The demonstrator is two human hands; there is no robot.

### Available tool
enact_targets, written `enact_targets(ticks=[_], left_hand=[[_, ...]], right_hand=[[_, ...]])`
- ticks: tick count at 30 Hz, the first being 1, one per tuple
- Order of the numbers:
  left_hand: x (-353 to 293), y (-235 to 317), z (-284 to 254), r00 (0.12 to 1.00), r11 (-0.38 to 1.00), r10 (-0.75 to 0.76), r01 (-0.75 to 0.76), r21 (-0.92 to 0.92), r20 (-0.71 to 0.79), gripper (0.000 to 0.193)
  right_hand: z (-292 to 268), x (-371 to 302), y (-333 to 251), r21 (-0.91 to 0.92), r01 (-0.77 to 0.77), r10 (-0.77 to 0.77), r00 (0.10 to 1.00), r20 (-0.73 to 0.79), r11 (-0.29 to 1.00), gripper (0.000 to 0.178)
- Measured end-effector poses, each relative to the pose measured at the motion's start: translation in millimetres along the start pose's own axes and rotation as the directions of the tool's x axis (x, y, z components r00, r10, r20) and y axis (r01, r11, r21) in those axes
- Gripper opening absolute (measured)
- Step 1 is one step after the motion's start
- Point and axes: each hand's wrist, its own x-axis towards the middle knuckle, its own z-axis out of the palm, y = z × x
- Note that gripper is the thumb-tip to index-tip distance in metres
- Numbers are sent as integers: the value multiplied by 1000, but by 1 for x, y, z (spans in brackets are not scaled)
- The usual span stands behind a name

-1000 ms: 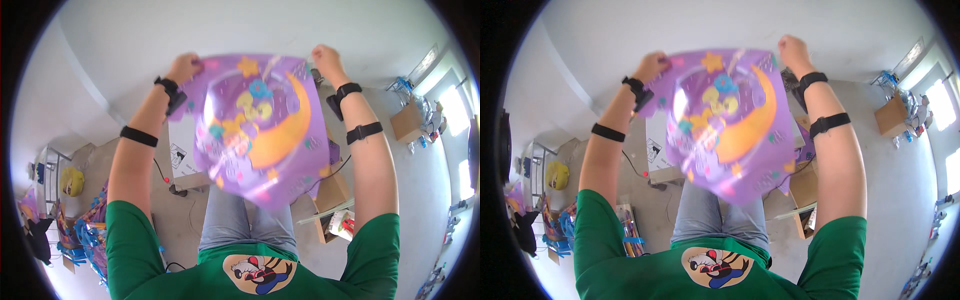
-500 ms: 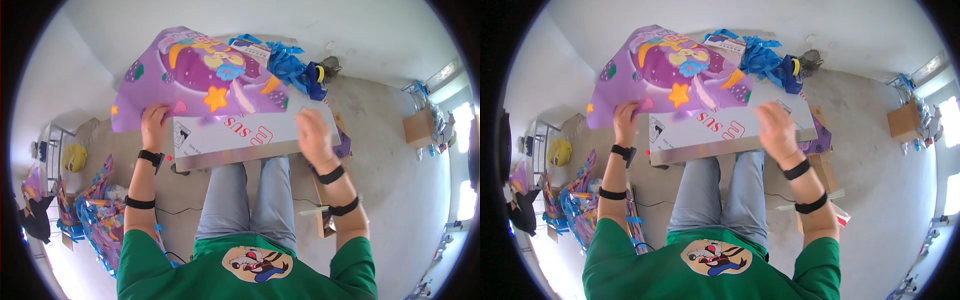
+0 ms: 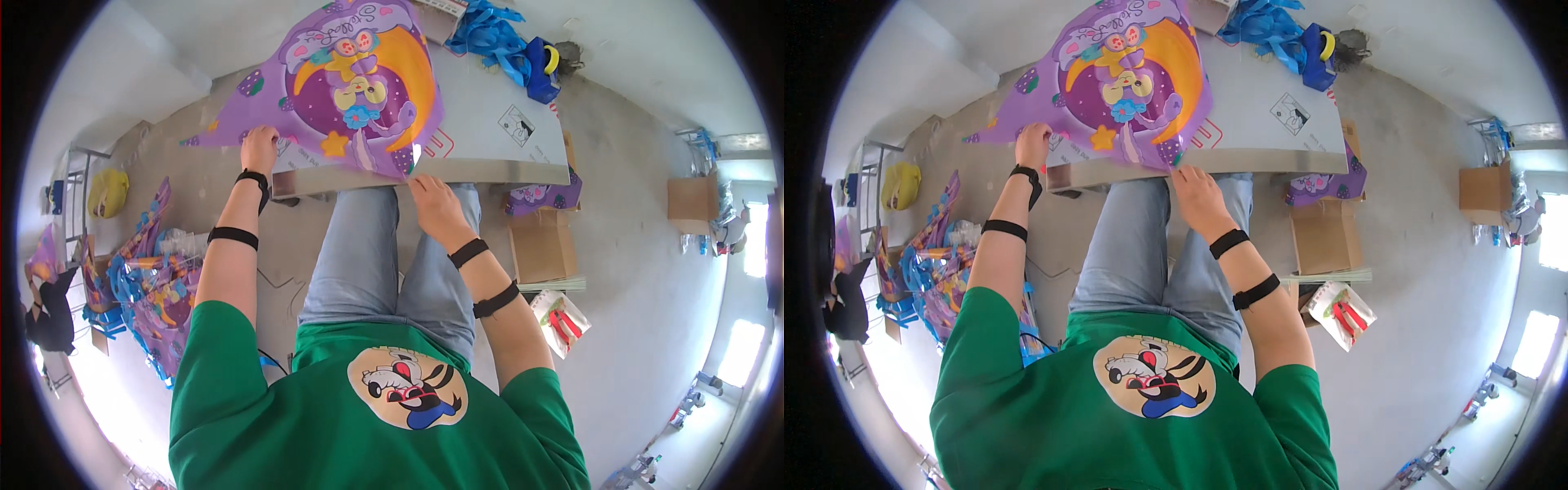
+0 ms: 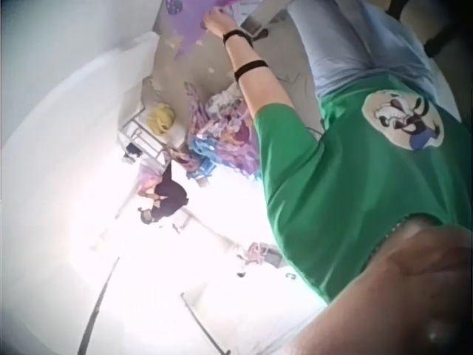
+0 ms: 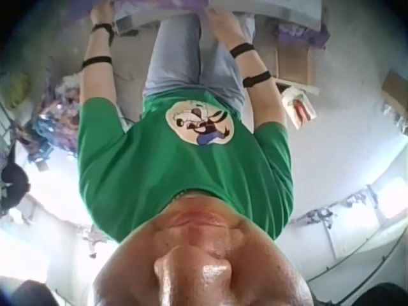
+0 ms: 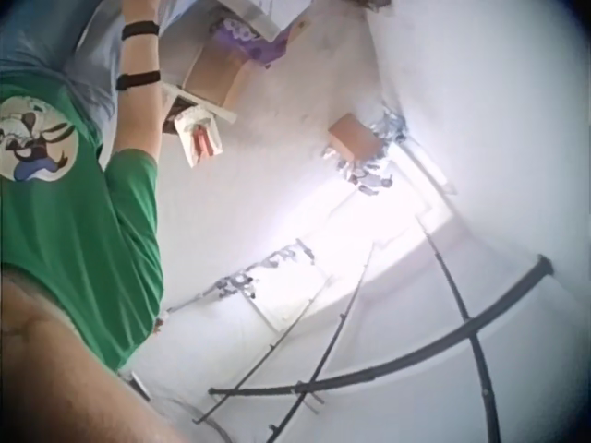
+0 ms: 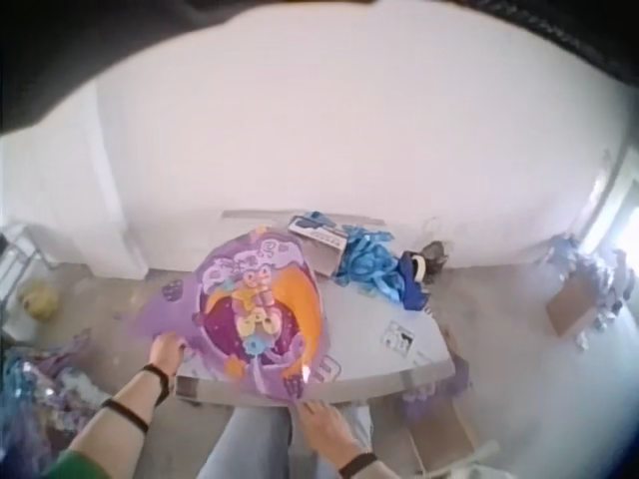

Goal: Assembling a plastic kite by attaching rods and securing them with tape.

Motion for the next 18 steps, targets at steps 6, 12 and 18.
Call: enact_targets(ticks=[6,12,18], left_hand=[[-24,49,11,998,990,53,-56,-132,-29,26],[-48,156,47,874,879,444,-382,-285,197,40],[-41,157,70,840,888,456,-449,-95,294,53]], right_hand=[[14,-9,-12,-31,5,-3,998,55,1000,36],[22,-12,-21,-47,13,-8,996,87,999,36],[19,-14,-38,-45,-15,21,990,136,999,40]])
